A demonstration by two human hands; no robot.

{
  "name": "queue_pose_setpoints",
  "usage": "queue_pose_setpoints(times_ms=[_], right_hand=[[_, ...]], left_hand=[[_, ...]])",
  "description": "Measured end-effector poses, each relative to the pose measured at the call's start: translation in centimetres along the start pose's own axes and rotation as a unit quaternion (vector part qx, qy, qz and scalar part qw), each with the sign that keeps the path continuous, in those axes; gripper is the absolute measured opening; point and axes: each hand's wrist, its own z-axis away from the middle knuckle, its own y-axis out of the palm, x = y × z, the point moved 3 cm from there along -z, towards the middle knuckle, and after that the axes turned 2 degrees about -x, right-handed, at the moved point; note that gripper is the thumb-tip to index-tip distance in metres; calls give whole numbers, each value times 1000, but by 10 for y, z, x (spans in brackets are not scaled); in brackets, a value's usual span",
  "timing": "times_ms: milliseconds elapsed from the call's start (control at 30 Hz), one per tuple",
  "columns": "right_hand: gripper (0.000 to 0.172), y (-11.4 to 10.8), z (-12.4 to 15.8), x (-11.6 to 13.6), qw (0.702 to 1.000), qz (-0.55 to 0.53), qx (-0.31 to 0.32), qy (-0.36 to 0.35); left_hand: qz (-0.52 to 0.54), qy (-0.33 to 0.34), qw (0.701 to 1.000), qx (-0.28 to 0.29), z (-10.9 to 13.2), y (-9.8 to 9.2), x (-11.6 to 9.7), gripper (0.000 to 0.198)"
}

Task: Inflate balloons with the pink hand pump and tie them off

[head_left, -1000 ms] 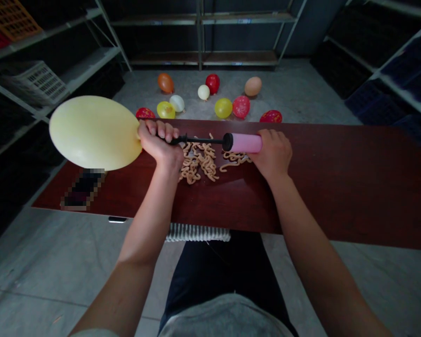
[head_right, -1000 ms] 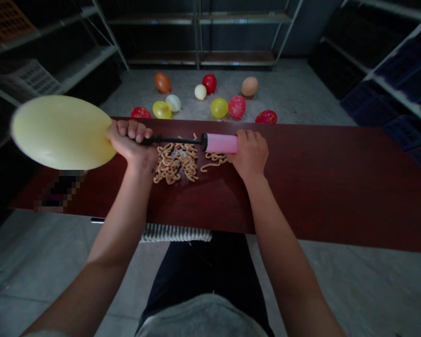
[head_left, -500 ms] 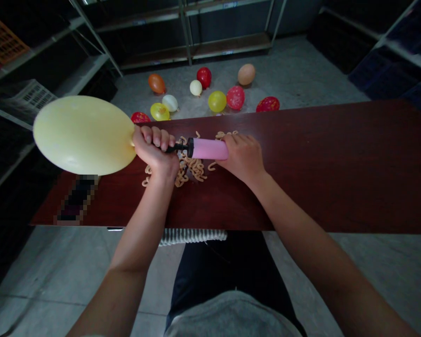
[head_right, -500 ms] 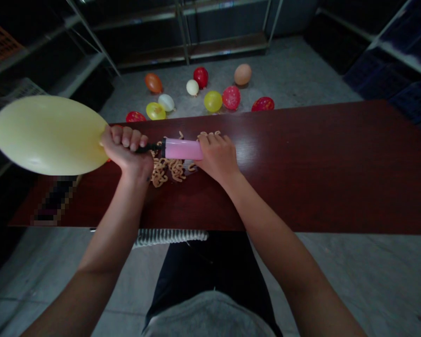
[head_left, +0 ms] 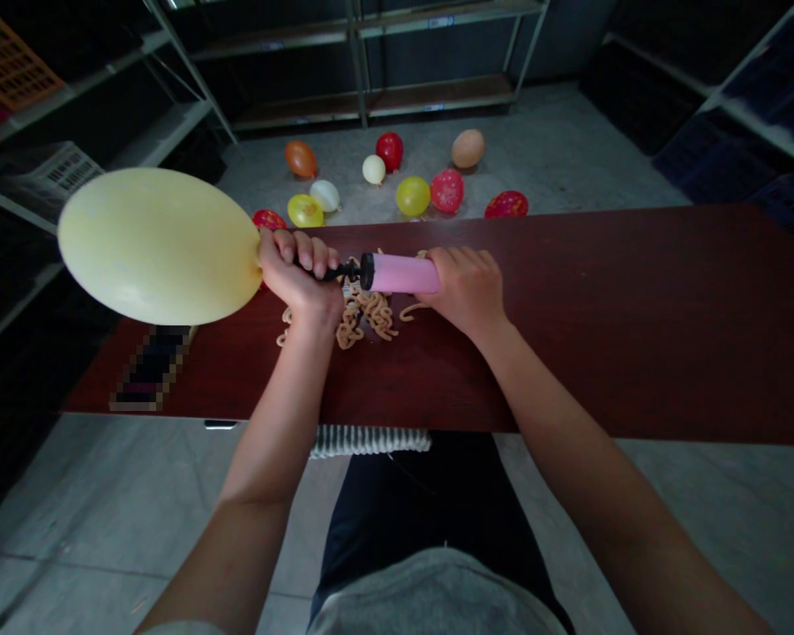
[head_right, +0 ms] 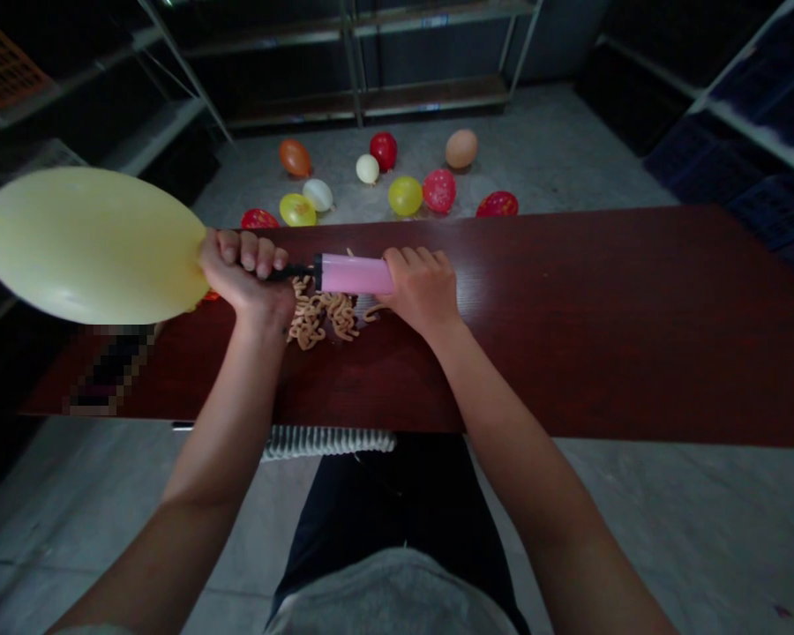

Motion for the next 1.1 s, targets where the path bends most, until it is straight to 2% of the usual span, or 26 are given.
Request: queue_pose_setpoints(times_ms=[133,233,333,433,533,800,1100], right_hand=[[29,0,0,-11,999,21,-21,13],[32,3,0,-23,998,43,-35,24],[34,5,0,-34,997,57,-41,40],[36,6,1,-44,996,61,-39,56],[36,4,1,-48,995,66,-34,73],[31,-2,4,-38,997,60,-24,47],[35,3,4,-12,999,26,-3,19]], left_hand=[[33,3,999,-4,-1,1,-5,48],[7,7,1000,-27,-4,-4,-8,48],[-18,19,999,-26,-9,-8,-10,49],[4,23,1000,-16,-12,-10,-12,50],[28,8,999,-35,-13,-11,-12,48],[45,-3,996,-76,-15,-14,-17,44],[56,7,997,-44,-5,-6,-16,46]])
